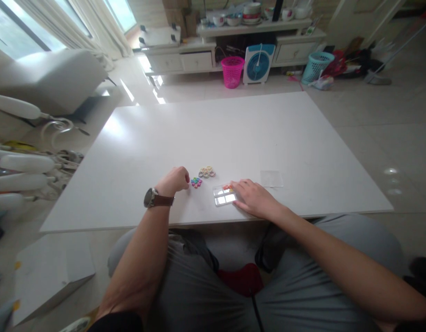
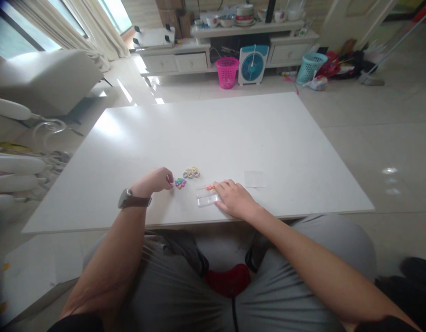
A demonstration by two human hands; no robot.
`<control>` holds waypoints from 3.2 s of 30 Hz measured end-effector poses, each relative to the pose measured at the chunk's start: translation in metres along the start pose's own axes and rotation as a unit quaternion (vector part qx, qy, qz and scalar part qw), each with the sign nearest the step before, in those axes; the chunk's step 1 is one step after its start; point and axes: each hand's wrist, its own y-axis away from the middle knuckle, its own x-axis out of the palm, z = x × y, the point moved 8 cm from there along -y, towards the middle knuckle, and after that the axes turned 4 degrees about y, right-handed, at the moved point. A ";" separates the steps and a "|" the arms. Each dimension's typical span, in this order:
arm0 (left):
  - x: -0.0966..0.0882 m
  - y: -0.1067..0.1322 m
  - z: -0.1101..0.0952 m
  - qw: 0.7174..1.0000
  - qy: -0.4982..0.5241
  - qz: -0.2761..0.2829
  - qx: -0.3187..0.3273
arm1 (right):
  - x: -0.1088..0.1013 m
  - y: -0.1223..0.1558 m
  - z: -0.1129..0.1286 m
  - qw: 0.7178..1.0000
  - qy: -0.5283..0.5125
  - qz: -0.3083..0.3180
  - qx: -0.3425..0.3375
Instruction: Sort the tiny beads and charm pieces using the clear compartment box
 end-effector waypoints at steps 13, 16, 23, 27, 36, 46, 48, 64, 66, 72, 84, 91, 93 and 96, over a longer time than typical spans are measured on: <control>-0.001 -0.002 -0.001 1.000 0.017 -0.012 -0.005 | -0.002 0.000 0.001 1.000 0.005 0.005 -0.002; 0.000 -0.005 0.000 0.999 0.025 -0.024 0.006 | -0.002 0.000 0.002 1.000 0.008 0.008 0.000; 0.001 -0.006 0.001 0.998 0.058 -0.021 0.022 | 0.000 0.000 0.001 1.000 0.011 0.009 0.000; 0.000 -0.007 0.005 0.997 0.066 -0.023 0.016 | 0.000 0.001 0.001 1.000 0.009 0.009 0.001; 0.002 -0.007 0.014 0.999 0.041 -0.013 -0.021 | 0.000 0.000 0.000 1.000 0.003 0.010 0.003; 0.010 -0.005 0.017 0.997 -0.015 0.024 -0.076 | 0.000 0.001 0.001 1.000 0.007 0.010 0.000; 0.014 -0.003 0.020 0.994 0.000 0.055 -0.093 | 0.000 0.001 0.001 1.000 0.009 0.009 -0.001; 0.002 0.016 0.029 0.987 0.063 0.108 -0.103 | 0.002 0.001 0.000 1.000 0.006 0.008 -0.001; 0.006 0.025 0.002 0.982 0.120 0.143 -0.027 | 0.002 0.002 0.000 1.000 0.005 0.008 -0.001; 0.033 0.073 -0.099 0.898 0.252 0.299 0.202 | 0.002 0.000 0.000 1.000 0.006 0.010 0.000; 0.048 0.091 -0.130 0.803 0.329 0.426 0.256 | 0.002 -0.001 0.002 1.000 0.002 0.007 -0.002; 0.025 0.064 -0.118 0.874 0.335 0.242 0.255 | 0.003 -0.001 0.002 1.000 0.004 0.001 0.000; 0.012 0.050 -0.110 0.910 0.322 0.115 0.237 | 0.002 -0.002 0.003 1.000 0.003 0.005 0.004; 0.002 0.039 -0.105 0.944 0.241 -0.041 0.221 | -0.001 -0.002 0.003 1.000 -0.001 0.006 0.006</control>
